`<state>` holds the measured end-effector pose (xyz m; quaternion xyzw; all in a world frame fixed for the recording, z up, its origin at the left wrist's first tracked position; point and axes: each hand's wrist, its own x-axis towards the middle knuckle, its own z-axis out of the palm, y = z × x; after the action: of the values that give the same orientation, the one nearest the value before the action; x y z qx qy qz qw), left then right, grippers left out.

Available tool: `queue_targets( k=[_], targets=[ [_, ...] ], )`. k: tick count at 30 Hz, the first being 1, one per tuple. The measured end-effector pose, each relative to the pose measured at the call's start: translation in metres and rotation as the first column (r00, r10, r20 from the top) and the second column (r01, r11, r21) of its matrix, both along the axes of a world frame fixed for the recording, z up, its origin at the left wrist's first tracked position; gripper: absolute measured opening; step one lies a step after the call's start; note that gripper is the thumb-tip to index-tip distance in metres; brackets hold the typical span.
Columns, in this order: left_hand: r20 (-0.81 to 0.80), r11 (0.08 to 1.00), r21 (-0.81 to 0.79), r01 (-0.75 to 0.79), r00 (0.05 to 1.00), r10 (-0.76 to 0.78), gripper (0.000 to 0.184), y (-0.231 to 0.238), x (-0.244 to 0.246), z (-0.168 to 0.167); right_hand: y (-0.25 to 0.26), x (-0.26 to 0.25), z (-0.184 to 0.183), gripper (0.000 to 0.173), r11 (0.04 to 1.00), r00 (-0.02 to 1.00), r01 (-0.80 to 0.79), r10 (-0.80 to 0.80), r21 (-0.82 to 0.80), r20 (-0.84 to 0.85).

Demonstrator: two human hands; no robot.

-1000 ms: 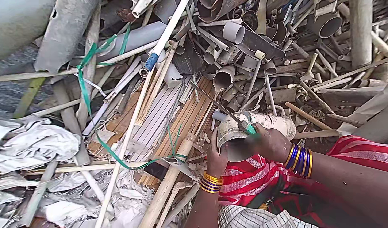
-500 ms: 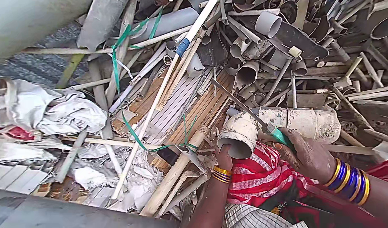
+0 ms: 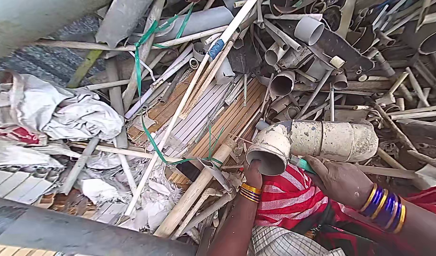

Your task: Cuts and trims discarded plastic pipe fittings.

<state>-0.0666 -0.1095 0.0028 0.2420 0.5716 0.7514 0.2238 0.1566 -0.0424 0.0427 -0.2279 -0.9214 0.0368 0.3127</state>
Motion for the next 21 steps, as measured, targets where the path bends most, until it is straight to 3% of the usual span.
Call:
queue_targets(
  k=[1, 2, 5, 6, 8, 9, 10, 11, 14, 15, 16, 17, 18, 19, 20, 21],
  targets=[
    [0.006, 1.000, -0.006, -0.012, 1.000, 0.012, 0.041, 0.001, 0.001, 0.001, -0.001, 0.002, 0.009, 0.042, 0.980, 0.985, 0.045, -0.012, -0.192, 0.175],
    [0.015, 1.000, -0.010, -0.019, 1.000, 0.019, 0.041, 0.001, 0.002, 0.002, 0.001, 0.001, 0.008, 0.042, 0.976, 0.986, 0.066, -0.032, -0.210, 0.163],
    [0.037, 0.999, -0.020, -0.032, 0.999, 0.033, 0.043, 0.003, 0.004, 0.006, 0.004, -0.006, -0.003, 0.045, 0.991, 0.974, 0.047, -0.018, 0.122, -0.225],
    [0.045, 0.999, -0.019, -0.038, 0.998, 0.039, 0.044, 0.003, 0.005, 0.006, 0.003, -0.006, -0.003, 0.045, 0.987, 0.966, 0.039, 0.004, 0.159, -0.259],
    [0.046, 0.998, -0.039, -0.047, 0.998, 0.049, 0.045, 0.004, 0.006, 0.006, 0.001, -0.001, 0.000, 0.043, 1.000, 0.999, 0.021, -0.020, 0.007, -0.047],
    [0.046, 0.998, -0.051, -0.044, 0.998, 0.046, 0.046, 0.004, 0.006, 0.006, 0.001, 0.001, 0.012, 0.043, 0.971, 0.981, 0.060, -0.014, -0.231, 0.193],
    [0.046, 0.997, -0.061, -0.048, 0.998, 0.051, 0.046, 0.005, 0.007, 0.007, 0.005, 0.000, 0.020, 0.044, 0.919, 0.948, 0.129, -0.005, -0.373, 0.317],
    [0.043, 0.996, -0.069, -0.050, 0.998, 0.053, 0.046, 0.006, 0.008, 0.009, 0.008, 0.000, 0.019, 0.044, 0.920, 0.960, 0.134, -0.028, -0.369, 0.280],
    [0.036, 0.995, -0.079, -0.058, 0.997, 0.061, 0.047, 0.008, 0.010, 0.012, 0.009, -0.002, 0.002, 0.047, 0.997, 0.979, 0.050, -0.038, 0.055, -0.202],
    [0.039, 0.994, -0.086, -0.061, 0.997, 0.064, 0.047, 0.008, 0.011, 0.012, 0.009, -0.002, 0.000, 0.046, 0.992, 0.968, 0.046, -0.016, 0.116, -0.249],
    [0.040, 0.993, -0.098, -0.065, 0.997, 0.069, 0.046, 0.008, 0.011, 0.012, 0.008, -0.001, -0.001, 0.045, 0.994, 0.980, 0.041, -0.019, 0.105, -0.199],
    [0.035, 0.991, -0.112, -0.073, 0.996, 0.077, 0.045, 0.008, 0.011, 0.012, 0.008, 0.003, 0.002, 0.043, 0.999, 0.998, 0.041, -0.040, 0.001, -0.044],
    [0.027, 0.990, -0.118, -0.080, 0.996, 0.084, 0.042, 0.008, 0.012, 0.013, 0.008, 0.006, 0.013, 0.042, 0.975, 0.981, 0.086, -0.048, -0.203, 0.186],
    [0.019, 0.990, -0.115, -0.083, 0.996, 0.085, 0.043, 0.008, 0.012, 0.012, 0.011, 0.005, 0.022, 0.043, 0.928, 0.948, 0.155, -0.044, -0.339, 0.314],
    [0.014, 0.991, -0.107, -0.075, 0.997, 0.077, 0.045, 0.007, 0.012, 0.012, 0.011, 0.006, 0.020, 0.043, 0.933, 0.962, 0.152, -0.063, -0.327, 0.265],
    [0.013, 0.993, -0.095, -0.072, 0.997, 0.073, 0.047, 0.007, 0.012, 0.013, 0.011, 0.007, 0.013, 0.042, 0.976, 0.991, 0.102, -0.083, -0.195, 0.101]
  ],
)
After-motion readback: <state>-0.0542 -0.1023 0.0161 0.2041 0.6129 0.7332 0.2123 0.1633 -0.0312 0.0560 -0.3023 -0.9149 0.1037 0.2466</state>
